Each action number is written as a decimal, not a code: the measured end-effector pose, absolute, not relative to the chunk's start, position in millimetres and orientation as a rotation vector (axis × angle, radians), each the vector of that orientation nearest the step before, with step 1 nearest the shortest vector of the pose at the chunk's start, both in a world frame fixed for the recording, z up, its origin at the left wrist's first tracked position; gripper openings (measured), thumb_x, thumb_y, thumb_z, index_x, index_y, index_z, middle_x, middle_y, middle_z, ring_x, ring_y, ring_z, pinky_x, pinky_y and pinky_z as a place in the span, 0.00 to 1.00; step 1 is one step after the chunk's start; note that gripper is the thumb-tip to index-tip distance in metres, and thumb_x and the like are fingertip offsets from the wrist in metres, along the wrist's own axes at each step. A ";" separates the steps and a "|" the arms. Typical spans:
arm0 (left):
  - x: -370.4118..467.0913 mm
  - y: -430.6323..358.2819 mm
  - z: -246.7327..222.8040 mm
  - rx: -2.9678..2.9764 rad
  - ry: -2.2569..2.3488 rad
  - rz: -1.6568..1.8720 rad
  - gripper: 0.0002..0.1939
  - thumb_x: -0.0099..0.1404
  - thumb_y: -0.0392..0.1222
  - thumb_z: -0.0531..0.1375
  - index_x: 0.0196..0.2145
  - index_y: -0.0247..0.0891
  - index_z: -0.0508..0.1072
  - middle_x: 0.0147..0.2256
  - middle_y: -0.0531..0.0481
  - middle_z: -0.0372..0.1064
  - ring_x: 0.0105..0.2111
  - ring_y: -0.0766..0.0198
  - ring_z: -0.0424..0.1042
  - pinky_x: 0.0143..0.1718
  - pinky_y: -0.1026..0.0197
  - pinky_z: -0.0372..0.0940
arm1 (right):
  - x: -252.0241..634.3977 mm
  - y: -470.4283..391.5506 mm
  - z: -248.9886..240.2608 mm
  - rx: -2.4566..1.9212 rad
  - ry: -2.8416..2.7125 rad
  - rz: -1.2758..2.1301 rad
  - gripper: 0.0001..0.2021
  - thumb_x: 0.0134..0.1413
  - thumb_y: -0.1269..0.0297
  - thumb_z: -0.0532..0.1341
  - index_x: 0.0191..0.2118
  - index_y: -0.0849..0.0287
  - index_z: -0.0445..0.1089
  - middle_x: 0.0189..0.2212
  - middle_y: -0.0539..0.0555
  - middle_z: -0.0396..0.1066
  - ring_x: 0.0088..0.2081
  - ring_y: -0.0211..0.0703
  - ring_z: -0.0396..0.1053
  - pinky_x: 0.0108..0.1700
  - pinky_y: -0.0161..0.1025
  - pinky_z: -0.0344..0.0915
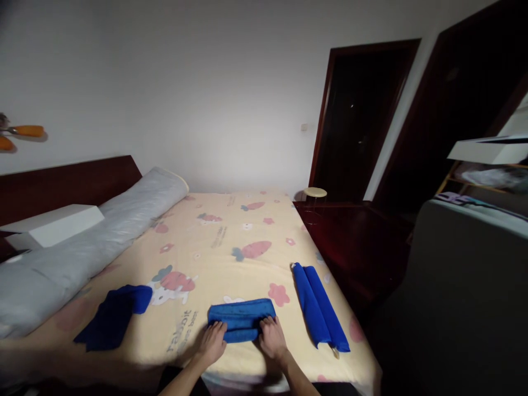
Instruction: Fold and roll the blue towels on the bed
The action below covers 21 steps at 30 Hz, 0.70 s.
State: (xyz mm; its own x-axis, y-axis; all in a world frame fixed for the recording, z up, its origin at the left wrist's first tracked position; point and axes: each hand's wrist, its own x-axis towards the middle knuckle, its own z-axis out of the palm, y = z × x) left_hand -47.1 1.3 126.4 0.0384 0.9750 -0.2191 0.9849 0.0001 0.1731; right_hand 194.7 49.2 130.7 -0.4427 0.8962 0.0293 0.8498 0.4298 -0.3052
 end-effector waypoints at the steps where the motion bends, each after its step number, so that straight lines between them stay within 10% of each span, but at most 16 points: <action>1: -45.6 2.4 128.3 2.032 2.004 -0.057 0.29 0.61 0.32 0.50 0.60 0.37 0.64 0.60 0.41 0.65 0.61 0.54 0.61 0.62 0.51 0.55 | 193.7 50.6 129.6 -1.558 -2.492 0.377 0.15 0.49 0.71 0.52 0.39 0.59 0.74 0.40 0.59 0.75 0.48 0.53 0.67 0.56 0.48 0.52; 6: -43.1 6.0 134.7 1.980 2.023 -0.056 0.22 0.60 0.34 0.50 0.51 0.39 0.73 0.47 0.42 0.75 0.50 0.54 0.72 0.54 0.51 0.62 | 189.5 50.0 125.4 -1.627 -2.468 0.390 0.18 0.52 0.71 0.51 0.42 0.60 0.76 0.42 0.62 0.76 0.49 0.57 0.68 0.56 0.50 0.53; 21: -8.3 -0.3 121.0 2.139 1.916 0.290 0.24 0.65 0.32 0.44 0.53 0.42 0.70 0.52 0.46 0.69 0.55 0.59 0.64 0.58 0.55 0.56 | 178.9 46.2 124.4 -1.435 -2.400 0.504 0.19 0.61 0.67 0.47 0.50 0.56 0.71 0.51 0.57 0.71 0.54 0.50 0.64 0.59 0.48 0.50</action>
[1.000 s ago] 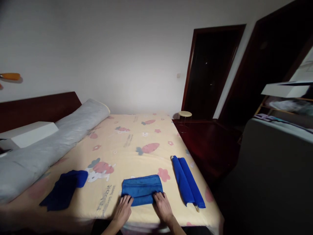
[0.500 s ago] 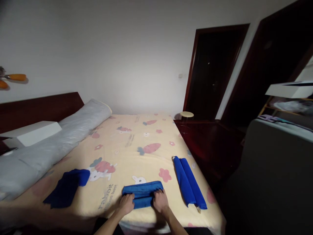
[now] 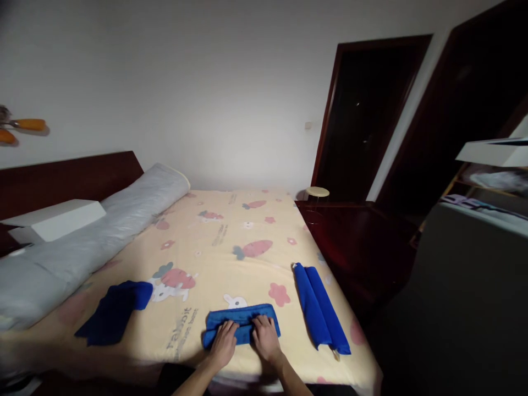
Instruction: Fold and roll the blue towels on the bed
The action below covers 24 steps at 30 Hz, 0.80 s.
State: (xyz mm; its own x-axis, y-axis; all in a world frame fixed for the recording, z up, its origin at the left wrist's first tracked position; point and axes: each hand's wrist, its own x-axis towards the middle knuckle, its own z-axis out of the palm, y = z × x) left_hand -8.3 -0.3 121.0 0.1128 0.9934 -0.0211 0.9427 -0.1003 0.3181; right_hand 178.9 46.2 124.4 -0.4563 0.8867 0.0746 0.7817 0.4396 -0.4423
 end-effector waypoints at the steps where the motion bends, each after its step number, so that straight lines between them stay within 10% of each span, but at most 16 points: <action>1: -10.6 1.1 118.7 2.147 1.957 0.330 0.23 0.67 0.33 0.43 0.51 0.42 0.71 0.51 0.46 0.70 0.53 0.59 0.66 0.56 0.55 0.57 | 181.5 50.6 122.8 -1.471 -2.371 0.482 0.19 0.63 0.66 0.46 0.49 0.55 0.71 0.50 0.57 0.71 0.53 0.49 0.64 0.58 0.47 0.52; 24: -110.8 41.6 122.4 1.968 2.182 0.201 0.08 0.64 0.34 0.54 0.38 0.42 0.71 0.42 0.51 0.71 0.47 0.62 0.66 0.50 0.60 0.55 | 225.6 128.4 111.2 -1.719 -2.399 0.425 0.24 0.53 0.75 0.50 0.55 0.59 0.68 0.52 0.61 0.72 0.55 0.51 0.66 0.55 0.45 0.55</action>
State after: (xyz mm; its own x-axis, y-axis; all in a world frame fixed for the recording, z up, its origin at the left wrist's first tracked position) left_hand -110.8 41.6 122.4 -0.0961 0.9939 -0.0543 0.9673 0.1061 0.2305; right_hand 225.6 128.4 111.2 -0.3267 0.9445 -0.0353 0.8991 0.2991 -0.3196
